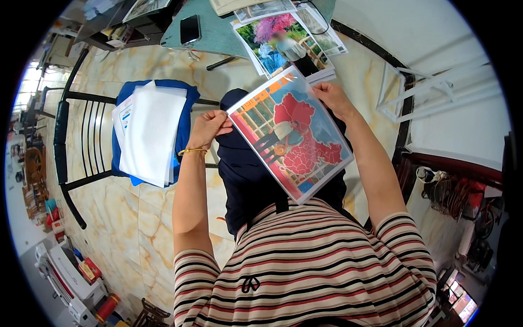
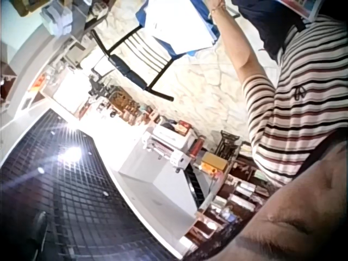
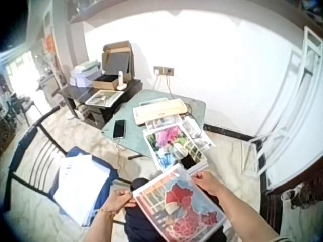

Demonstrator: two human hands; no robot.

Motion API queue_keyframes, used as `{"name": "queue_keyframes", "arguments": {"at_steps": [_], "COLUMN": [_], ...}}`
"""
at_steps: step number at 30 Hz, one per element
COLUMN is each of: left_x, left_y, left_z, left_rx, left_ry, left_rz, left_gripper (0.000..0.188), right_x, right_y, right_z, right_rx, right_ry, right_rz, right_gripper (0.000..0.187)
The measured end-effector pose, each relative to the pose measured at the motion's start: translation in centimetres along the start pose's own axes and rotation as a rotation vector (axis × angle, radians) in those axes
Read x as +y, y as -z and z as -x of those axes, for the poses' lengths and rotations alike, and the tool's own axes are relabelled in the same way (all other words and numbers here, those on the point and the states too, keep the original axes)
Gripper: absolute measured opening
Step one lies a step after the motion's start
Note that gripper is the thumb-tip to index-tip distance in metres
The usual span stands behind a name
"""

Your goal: The person sits at a table and places printed photographs into clear plastic protective sleeves. They handle each print, open a sleeve, insert the print, and set the sleeved item aside on the table.

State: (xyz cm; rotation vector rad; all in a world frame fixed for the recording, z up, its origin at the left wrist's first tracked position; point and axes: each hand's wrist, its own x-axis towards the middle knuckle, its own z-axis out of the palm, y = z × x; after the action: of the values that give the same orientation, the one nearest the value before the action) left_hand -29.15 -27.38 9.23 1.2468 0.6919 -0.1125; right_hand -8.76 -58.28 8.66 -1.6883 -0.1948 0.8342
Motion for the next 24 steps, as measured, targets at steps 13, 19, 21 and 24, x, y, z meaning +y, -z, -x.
{"name": "queue_keyframes", "arguments": {"at_steps": [13, 19, 21, 24], "left_x": [-0.45, -0.63, -0.66, -0.63], "left_y": [0.01, 0.0, -0.05, -0.16], "left_z": [-0.27, -0.38, -0.36, -0.22], "left_rx": [0.0, 0.006, 0.014, 0.026], "left_ry": [-0.007, 0.0, 0.004, 0.003], "left_rz": [-0.025, -0.027, -0.023, -0.017], "left_gripper": [0.016, 0.016, 0.016, 0.016], "right_x": [0.39, 0.61, 0.61, 0.48], "right_y": [-0.17, -0.15, -0.25, -0.29], "right_z": [-0.3, -0.37, -0.34, -0.26], "right_rx": [0.017, 0.015, 0.021, 0.02], "right_ry": [0.016, 0.043, 0.054, 0.044], "right_rz": [-0.009, -0.006, 0.0, 0.012], "right_gripper": [0.017, 0.016, 0.016, 0.016]}}
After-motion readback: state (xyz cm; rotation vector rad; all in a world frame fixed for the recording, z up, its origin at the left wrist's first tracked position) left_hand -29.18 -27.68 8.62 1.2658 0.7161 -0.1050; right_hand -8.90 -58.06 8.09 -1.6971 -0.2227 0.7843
